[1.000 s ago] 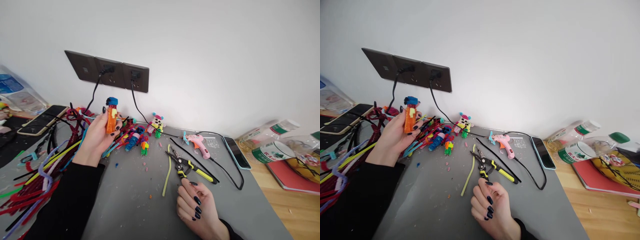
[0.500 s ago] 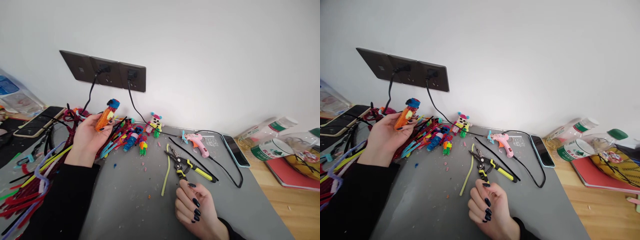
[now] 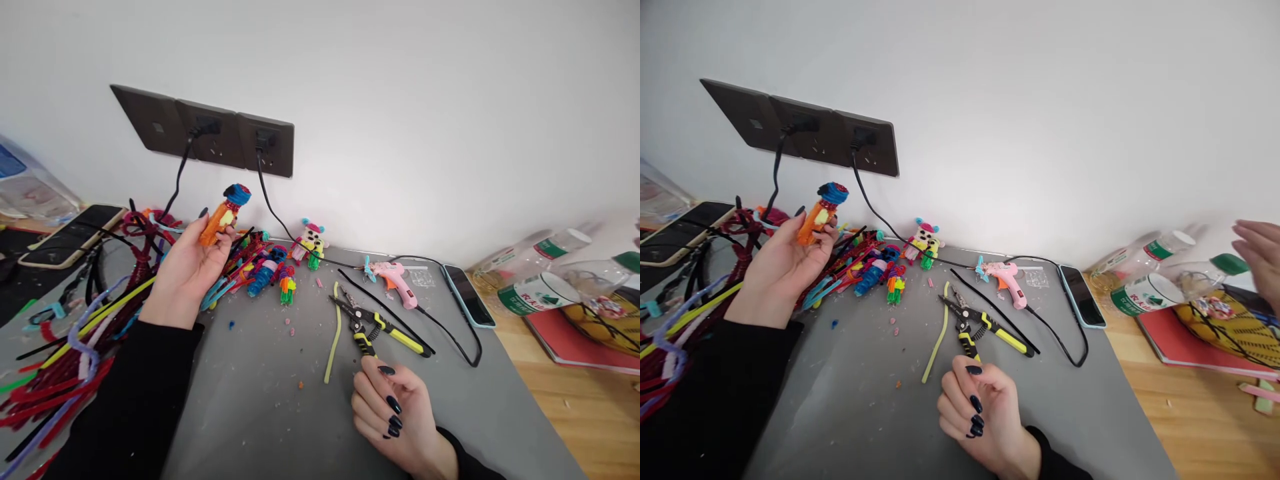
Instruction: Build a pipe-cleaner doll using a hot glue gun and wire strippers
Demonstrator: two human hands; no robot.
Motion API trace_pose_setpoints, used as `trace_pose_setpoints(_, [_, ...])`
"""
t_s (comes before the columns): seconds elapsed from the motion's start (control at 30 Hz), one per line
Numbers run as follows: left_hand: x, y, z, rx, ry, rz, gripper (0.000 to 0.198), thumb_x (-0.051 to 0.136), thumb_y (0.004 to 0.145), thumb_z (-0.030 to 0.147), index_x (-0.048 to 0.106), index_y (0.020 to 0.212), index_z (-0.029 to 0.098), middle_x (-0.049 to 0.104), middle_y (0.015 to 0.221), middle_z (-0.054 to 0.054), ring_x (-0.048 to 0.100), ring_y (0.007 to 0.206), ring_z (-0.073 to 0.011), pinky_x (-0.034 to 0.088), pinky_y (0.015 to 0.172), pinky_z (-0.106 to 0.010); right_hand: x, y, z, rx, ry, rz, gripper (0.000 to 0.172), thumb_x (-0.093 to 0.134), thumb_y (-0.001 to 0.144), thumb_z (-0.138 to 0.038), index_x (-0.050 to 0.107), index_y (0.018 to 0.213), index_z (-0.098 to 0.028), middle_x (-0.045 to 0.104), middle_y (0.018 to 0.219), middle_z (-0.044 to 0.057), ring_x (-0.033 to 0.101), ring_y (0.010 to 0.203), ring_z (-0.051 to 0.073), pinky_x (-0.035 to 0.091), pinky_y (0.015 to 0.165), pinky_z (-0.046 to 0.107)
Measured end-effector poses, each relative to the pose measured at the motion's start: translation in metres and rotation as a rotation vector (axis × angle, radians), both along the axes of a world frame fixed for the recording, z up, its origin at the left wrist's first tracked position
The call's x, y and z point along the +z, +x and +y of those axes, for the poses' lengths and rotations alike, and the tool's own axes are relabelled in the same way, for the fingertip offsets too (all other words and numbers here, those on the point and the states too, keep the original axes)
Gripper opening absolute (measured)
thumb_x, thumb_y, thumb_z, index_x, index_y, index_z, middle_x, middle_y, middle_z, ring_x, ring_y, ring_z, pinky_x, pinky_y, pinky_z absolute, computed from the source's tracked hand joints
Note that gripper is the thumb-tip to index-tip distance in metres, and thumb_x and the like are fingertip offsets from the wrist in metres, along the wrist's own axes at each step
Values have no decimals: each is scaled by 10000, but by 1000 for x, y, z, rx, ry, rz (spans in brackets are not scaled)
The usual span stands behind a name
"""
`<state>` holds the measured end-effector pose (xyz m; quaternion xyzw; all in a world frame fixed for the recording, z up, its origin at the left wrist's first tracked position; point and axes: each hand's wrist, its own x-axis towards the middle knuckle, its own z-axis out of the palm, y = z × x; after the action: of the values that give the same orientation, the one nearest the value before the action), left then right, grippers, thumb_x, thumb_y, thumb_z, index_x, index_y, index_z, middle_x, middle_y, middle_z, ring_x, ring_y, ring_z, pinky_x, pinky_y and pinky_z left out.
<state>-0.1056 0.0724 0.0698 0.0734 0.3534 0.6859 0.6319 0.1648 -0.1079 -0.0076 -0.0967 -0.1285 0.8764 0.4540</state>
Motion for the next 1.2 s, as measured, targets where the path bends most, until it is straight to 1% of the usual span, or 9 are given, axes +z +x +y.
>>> trace_pose_setpoints(0.17, [-1,4,-2,-18,8,15,287,438,1055,106,699,940,137,685,865,-89,647,756,-99,563,572,-78,2,-2,0,-22,69,-36,375,579,901,-289,366,602,-213,327,500,-72,223,395,60,231,422,197])
trace_pose_setpoints(0.33, [-3,6,-3,2,0,46,323,437,1062,99,720,908,117,699,847,-85,683,730,-83,572,608,-67,4,-4,3,-26,155,-73,355,560,899,-273,384,596,-213,332,497,-65,241,394,64,239,423,198])
trace_pose_setpoints(0.43, [-10,5,-2,-14,84,64,319,454,1045,86,743,915,119,722,888,-91,706,768,-89,592,653,-78,9,-2,6,-73,180,-105,350,560,902,-274,392,602,-211,323,500,-67,236,402,64,242,426,200])
trace_pose_setpoints(0.53, [-20,5,0,-20,177,146,265,533,977,49,760,879,146,758,965,-91,739,872,-116,611,707,-100,16,1,8,-102,232,-156,349,575,895,-280,400,601,-210,318,499,-66,235,410,68,245,430,209])
trace_pose_setpoints(0.6, [-25,6,1,-15,217,220,231,591,923,30,770,864,163,777,1040,-89,752,985,-144,621,790,-123,20,4,10,-123,273,-200,354,582,895,-293,410,597,-209,314,497,-64,237,412,73,239,430,217])
trace_pose_setpoints(0.77, [-27,16,-4,-29,313,272,267,628,855,-13,782,916,196,791,1133,-62,718,1179,-183,613,955,-191,24,10,15,-202,345,-335,343,599,872,-305,433,586,-213,331,503,-56,238,416,84,227,435,242])
trace_pose_setpoints(0.87, [-22,26,-12,-35,314,217,293,572,861,-65,768,910,148,800,1092,-78,722,1108,-154,588,980,-194,24,9,18,-251,405,-400,324,611,851,-311,466,577,-215,354,495,-45,282,424,98,223,443,258])
trace_pose_setpoints(1.03, [-15,41,-27,-94,296,162,330,504,888,-104,765,908,97,791,959,-69,718,927,-112,577,914,-175,22,5,21,-223,490,-491,288,639,820,-299,531,568,-210,415,466,-33,350,429,116,227,475,284])
trace_pose_setpoints(1.2, [-24,42,-30,-185,338,194,267,540,869,-70,740,884,105,761,925,-70,697,877,-124,574,814,-205,16,5,23,-153,583,-576,263,627,842,-281,552,603,-201,464,483,-30,417,468,125,252,533,299])
